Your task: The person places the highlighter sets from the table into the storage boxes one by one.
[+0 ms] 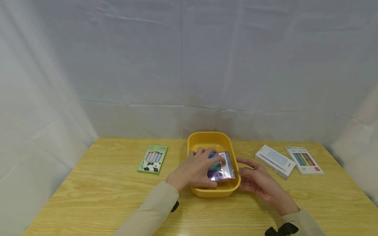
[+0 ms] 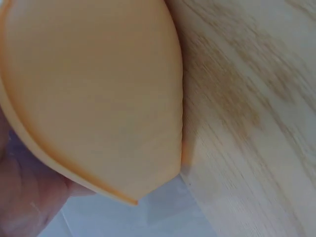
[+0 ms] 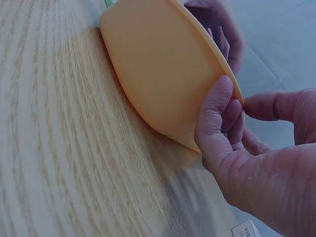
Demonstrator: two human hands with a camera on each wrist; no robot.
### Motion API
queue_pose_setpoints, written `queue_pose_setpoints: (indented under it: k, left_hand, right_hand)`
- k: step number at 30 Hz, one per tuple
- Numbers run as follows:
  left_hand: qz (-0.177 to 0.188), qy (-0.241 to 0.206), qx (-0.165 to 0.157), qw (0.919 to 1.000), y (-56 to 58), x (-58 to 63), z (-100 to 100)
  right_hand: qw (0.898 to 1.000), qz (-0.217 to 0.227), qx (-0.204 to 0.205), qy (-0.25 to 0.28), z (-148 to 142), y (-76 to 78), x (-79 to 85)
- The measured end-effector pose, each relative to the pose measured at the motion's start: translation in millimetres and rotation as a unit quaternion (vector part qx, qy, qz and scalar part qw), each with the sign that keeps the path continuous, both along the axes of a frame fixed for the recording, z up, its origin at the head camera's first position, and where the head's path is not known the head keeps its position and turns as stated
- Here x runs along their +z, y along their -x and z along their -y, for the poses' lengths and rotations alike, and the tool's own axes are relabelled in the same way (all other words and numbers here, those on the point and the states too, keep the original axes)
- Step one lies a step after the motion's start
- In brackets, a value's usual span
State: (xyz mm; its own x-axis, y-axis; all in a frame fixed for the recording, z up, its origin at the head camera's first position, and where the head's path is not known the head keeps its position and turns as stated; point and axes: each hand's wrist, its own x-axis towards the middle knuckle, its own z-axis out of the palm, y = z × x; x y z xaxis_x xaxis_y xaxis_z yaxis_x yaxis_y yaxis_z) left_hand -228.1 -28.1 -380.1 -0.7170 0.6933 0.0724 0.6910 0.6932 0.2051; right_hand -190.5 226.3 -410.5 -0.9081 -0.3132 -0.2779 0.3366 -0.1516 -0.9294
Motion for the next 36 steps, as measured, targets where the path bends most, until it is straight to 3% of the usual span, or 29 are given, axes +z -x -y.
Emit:
queue_pose_setpoints:
  k: [22,36]
  left_hand:
    - [0.037,0.068,-0.003,0.997,13.6,-6.6,-10.6]
    - [0.045,0.093,-0.002,0.9946,14.6,-8.7,-12.5]
  right_hand:
    - [1.0,0.004,0.001,0.0,0.8,1.2,-0.7]
    - [1.0,0.003,0.003,0.007,0.2,1.0,-0.7]
